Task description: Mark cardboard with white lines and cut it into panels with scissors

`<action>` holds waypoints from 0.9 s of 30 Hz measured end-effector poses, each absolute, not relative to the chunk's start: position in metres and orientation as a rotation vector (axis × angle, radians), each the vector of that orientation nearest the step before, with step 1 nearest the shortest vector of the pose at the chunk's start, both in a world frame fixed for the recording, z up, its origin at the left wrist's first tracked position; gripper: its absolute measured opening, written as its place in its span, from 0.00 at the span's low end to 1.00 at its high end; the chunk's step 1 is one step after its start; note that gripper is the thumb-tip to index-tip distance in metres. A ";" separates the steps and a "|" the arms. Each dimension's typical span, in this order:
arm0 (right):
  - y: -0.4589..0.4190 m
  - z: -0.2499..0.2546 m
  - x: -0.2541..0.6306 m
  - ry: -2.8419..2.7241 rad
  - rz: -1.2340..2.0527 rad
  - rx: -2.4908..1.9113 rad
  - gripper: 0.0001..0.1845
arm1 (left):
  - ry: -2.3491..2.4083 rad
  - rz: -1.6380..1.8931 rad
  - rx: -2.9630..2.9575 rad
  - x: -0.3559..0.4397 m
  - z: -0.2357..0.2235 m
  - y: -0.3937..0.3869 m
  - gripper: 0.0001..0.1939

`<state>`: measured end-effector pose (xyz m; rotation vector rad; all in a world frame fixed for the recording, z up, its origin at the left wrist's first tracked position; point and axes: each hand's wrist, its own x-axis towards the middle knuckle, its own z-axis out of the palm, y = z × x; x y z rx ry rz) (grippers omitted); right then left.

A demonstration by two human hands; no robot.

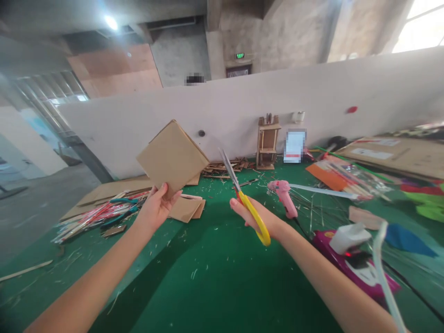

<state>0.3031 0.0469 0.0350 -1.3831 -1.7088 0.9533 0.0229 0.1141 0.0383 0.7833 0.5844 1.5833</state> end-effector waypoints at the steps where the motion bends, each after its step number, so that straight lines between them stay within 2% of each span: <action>1: 0.046 0.035 0.302 -1.747 0.929 -1.366 0.30 | 0.557 1.590 0.784 0.022 0.040 0.114 0.12; 8: 0.049 0.028 0.300 -1.894 0.794 -1.365 0.28 | 0.509 1.556 0.800 0.034 0.043 0.105 0.12; 14: 0.050 0.025 0.300 -1.913 0.784 -1.378 0.30 | 0.557 1.489 0.881 0.042 0.045 0.098 0.15; 27: 0.049 0.022 0.301 -1.950 0.791 -1.355 0.30 | 0.585 1.564 0.866 0.027 0.049 0.103 0.13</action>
